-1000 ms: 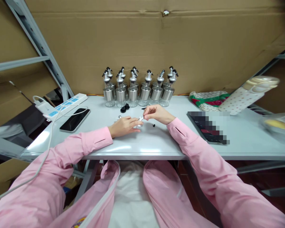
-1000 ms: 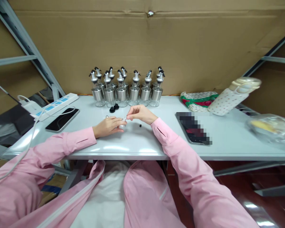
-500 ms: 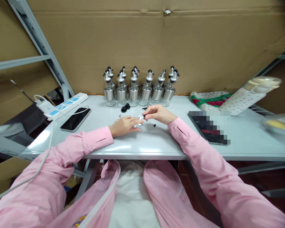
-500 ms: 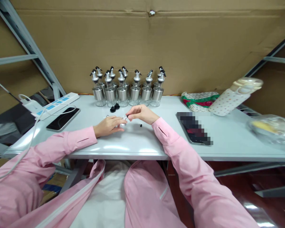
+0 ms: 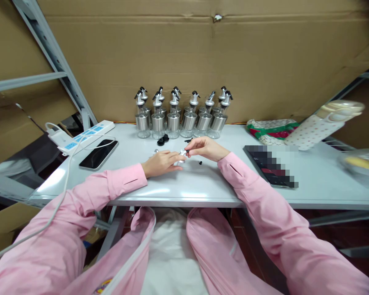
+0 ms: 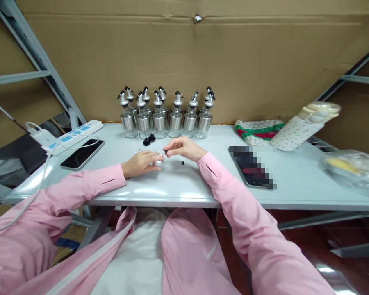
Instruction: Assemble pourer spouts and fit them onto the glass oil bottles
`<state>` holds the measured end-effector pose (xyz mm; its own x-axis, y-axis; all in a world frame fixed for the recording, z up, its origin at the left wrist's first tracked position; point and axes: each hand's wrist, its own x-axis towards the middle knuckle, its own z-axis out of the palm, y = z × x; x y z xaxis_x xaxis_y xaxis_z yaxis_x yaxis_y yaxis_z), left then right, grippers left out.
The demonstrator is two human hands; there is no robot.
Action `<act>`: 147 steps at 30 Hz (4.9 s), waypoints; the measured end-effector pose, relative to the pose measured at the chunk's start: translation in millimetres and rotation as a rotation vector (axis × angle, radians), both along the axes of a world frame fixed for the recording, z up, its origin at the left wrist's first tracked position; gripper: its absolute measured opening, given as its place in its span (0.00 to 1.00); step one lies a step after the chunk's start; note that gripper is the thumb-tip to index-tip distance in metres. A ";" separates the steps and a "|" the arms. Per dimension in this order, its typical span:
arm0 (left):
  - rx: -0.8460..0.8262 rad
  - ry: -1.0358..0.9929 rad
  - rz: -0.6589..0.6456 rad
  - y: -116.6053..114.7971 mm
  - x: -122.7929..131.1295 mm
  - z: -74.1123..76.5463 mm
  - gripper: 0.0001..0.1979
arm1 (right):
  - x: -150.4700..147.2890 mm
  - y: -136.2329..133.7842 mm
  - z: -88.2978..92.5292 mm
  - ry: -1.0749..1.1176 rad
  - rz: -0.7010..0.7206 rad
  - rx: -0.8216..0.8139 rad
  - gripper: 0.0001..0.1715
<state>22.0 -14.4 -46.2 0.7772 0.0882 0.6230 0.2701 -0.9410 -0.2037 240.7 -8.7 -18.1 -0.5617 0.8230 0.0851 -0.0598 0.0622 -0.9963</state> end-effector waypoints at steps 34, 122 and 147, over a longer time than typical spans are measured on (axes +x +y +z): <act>0.035 0.103 0.007 0.3 0.4 0.2 0.18 | -4.8 -6.9 1.5 0.108 0.296 -0.148 0.12; -0.223 0.085 -0.013 0.3 -6.5 3.2 0.19 | -9.5 -6.1 1.8 0.040 0.058 -0.128 0.11; -0.194 0.099 0.037 3.2 -6.9 -0.2 0.14 | -11.0 -8.9 0.3 -0.021 0.109 -0.079 0.13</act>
<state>15.2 -11.3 -46.5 0.8276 0.2285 0.5127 0.2930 -0.9549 -0.0473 229.7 -17.6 -17.8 -0.6494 0.7604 0.0100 -0.0412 -0.0220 -0.9989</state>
